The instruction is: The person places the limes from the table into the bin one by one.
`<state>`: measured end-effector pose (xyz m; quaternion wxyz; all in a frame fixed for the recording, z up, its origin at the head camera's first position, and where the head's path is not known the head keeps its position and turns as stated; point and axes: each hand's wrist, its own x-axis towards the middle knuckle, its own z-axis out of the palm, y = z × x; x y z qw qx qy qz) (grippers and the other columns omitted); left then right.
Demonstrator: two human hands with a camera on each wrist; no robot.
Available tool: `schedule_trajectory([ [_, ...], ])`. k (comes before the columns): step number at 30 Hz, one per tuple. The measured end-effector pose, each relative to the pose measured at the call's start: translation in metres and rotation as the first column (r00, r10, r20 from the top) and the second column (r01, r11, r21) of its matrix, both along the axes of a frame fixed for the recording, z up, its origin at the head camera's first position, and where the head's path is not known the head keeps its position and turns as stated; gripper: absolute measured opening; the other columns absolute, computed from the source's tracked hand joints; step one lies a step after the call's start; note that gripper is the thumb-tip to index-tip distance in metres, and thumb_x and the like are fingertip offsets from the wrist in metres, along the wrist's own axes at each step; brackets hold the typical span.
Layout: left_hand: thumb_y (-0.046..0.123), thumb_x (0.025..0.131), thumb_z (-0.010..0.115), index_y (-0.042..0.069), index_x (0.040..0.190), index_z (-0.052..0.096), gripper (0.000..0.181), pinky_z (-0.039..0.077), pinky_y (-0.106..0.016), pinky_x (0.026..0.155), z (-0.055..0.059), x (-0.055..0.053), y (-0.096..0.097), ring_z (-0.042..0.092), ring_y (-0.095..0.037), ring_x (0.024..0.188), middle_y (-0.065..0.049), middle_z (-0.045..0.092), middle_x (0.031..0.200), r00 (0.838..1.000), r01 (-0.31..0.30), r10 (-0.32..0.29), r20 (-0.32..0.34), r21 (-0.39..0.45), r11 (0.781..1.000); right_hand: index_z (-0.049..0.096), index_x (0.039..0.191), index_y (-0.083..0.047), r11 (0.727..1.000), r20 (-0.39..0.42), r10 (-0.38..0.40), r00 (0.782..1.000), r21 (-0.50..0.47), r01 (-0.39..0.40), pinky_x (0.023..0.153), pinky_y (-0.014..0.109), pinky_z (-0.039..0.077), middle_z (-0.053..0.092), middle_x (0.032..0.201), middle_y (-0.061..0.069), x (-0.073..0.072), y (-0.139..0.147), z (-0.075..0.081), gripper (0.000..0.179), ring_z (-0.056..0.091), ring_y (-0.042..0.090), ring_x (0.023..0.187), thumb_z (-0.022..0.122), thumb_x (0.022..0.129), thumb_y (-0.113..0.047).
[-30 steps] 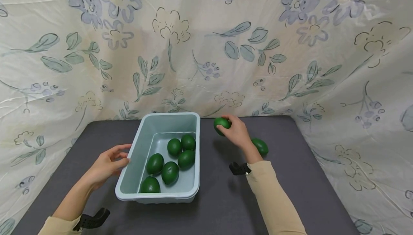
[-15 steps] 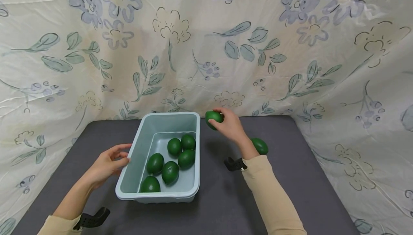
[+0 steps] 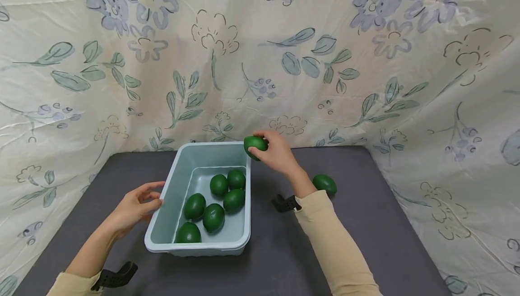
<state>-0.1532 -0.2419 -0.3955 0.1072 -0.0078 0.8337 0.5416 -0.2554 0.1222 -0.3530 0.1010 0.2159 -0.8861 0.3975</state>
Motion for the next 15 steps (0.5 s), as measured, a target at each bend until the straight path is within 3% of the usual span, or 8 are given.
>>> schedule_trajectory([
  [5, 0.012, 0.086, 0.060, 0.007, 0.136, 0.038, 0.054, 0.055, -0.041, 0.066, -0.003, 0.000, -0.002, 0.064, -0.024, 0.084, -0.021, 0.055, 0.105, 1.000, 0.012, -0.012, -0.003, 0.036, 0.999, 0.056, 0.121, -0.007, 1.000, -0.016, 0.025, 1.000, 0.014, -0.025, 0.072, 0.033, 0.051, 0.057, 0.116, 0.009, 0.001, -0.012, 0.005, 0.043, 0.058, 0.023, 0.097, 0.068, 0.083, -0.024],
  [15, 0.012, 0.086, 0.060, 0.007, 0.135, 0.039, 0.054, 0.055, -0.041, 0.066, -0.003, 0.000, -0.002, 0.063, -0.023, 0.084, -0.020, 0.055, 0.104, 1.000, 0.009, -0.009, -0.008, 0.034, 0.999, 0.056, 0.120, -0.008, 0.998, 0.001, 0.066, 0.998, 0.009, -0.066, 0.073, 0.032, 0.051, 0.055, 0.115, 0.009, 0.002, -0.034, 0.006, 0.042, 0.057, 0.022, 0.098, 0.068, 0.083, -0.025],
])
